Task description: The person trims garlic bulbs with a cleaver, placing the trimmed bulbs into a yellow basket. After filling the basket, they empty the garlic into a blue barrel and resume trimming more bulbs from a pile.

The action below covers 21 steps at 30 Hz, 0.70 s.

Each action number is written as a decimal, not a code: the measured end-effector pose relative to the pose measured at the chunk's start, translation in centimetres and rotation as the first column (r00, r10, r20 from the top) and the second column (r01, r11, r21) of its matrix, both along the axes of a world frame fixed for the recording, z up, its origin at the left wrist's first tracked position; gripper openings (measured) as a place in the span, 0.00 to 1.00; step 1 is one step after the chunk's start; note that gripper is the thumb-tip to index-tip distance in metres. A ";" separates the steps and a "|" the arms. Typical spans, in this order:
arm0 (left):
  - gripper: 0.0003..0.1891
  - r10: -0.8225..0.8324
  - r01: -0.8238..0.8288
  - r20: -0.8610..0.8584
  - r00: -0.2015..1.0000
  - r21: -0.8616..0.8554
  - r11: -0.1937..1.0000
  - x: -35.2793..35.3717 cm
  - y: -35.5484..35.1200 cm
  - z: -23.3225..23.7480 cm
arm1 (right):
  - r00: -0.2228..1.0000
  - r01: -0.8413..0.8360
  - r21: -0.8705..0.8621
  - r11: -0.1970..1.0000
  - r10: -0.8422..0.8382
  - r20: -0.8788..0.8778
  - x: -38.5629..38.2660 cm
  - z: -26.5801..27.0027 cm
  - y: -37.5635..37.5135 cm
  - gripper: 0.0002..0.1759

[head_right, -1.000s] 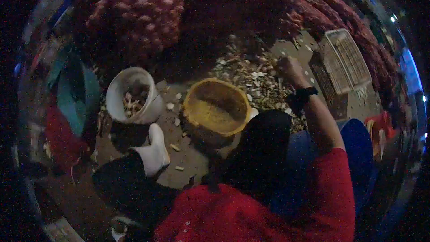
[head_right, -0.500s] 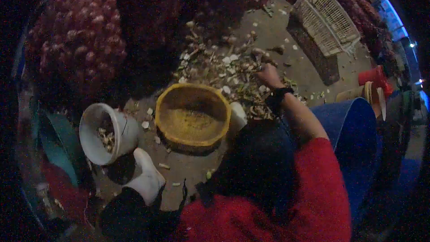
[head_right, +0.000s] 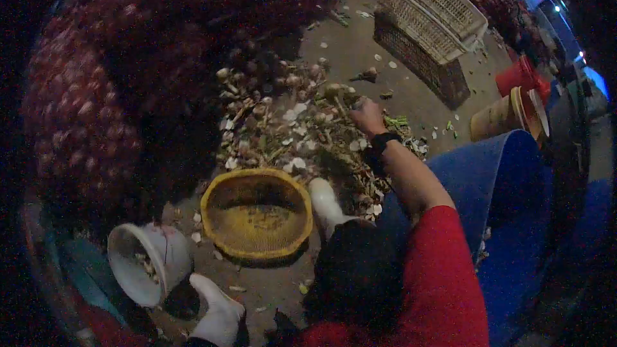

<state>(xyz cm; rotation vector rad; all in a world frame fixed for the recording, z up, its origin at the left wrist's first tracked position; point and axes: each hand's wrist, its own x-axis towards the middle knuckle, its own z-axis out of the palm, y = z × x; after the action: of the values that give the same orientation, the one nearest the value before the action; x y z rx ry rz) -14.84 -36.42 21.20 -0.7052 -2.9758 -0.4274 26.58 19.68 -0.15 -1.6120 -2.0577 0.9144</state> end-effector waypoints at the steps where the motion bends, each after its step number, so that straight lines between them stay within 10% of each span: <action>1: 0.15 -0.031 0.030 -0.037 0.999 -0.022 0.999 -1.0 2.4 0.3 | 1.000 0.020 -0.005 1.000 -0.020 0.002 1.8 -1.8 2.1 0.18; 8: 0.14 -0.592 0.591 -0.239 0.770 -0.085 0.802 -3.2 29.8 0.7 | 0.938 0.286 -0.023 0.958 -0.285 -0.197 7.3 -6.8 11.7 0.15; 9: 0.16 -0.495 0.388 0.129 0.859 0.466 0.795 -1.4 34.6 -2.8 | 0.944 0.278 0.096 0.956 -0.253 -0.210 8.4 -9.3 13.6 0.17; 13: 0.16 -0.826 0.758 0.166 0.538 0.334 0.560 2.4 48.5 -13.4 | 0.922 0.355 -0.028 0.935 -0.355 -0.158 6.2 -8.7 17.7 0.23; 17: 0.20 -0.910 0.908 0.049 0.411 0.073 0.413 2.2 61.5 -18.9 | 0.895 0.358 -0.115 0.927 -0.376 -0.241 6.4 -12.2 23.9 0.41; 21: 0.24 -0.907 0.893 0.064 0.417 -0.213 0.396 3.2 72.0 -24.8 | 0.899 0.257 -0.134 0.957 -0.287 -0.330 5.5 -15.9 27.6 0.35</action>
<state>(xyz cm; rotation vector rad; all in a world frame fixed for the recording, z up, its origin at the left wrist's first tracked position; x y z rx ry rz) -11.67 35.57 -3.65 -2.3220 -2.2511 -0.0626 32.06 47.31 -16.04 -1.5964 -1.5293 1.1052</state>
